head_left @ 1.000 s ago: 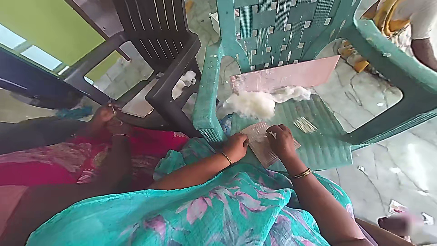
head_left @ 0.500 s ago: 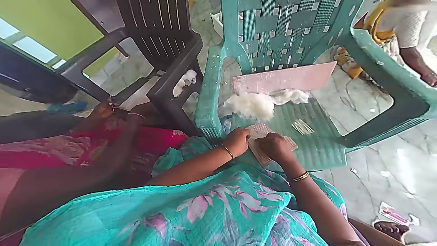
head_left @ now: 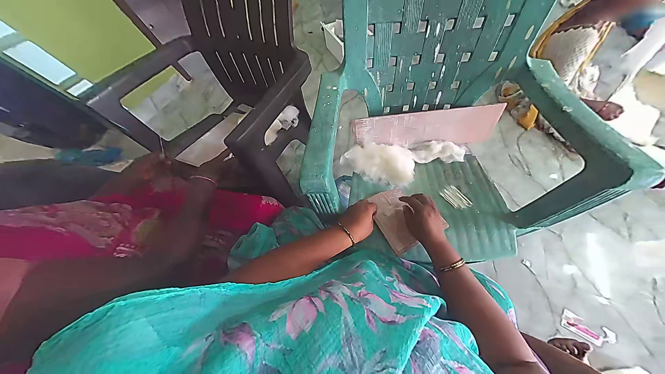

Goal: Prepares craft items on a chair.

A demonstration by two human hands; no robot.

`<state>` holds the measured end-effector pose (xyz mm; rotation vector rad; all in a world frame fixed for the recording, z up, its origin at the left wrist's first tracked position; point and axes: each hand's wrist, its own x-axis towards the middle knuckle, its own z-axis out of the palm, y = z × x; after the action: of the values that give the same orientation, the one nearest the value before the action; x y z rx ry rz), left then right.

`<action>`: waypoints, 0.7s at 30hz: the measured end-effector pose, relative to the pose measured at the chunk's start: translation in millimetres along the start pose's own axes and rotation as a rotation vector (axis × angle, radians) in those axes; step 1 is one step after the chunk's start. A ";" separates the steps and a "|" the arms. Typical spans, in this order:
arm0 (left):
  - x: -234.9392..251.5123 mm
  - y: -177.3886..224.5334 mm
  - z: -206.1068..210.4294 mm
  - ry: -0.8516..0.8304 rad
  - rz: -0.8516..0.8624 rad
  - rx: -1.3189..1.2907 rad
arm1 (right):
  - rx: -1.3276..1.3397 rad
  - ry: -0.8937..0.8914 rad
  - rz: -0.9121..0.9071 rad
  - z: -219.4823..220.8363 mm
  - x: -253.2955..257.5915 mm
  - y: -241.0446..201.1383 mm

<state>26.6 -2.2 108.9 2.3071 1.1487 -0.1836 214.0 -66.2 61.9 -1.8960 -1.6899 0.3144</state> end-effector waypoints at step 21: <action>-20.0 -5.8 12.5 -0.084 0.052 -0.202 | -0.289 -0.547 -0.108 -56.0 -59.8 -7.5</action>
<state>11.1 -20.0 103.0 2.1285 1.0162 -0.1376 227.1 -138.2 99.6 -2.0335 -2.2913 0.6180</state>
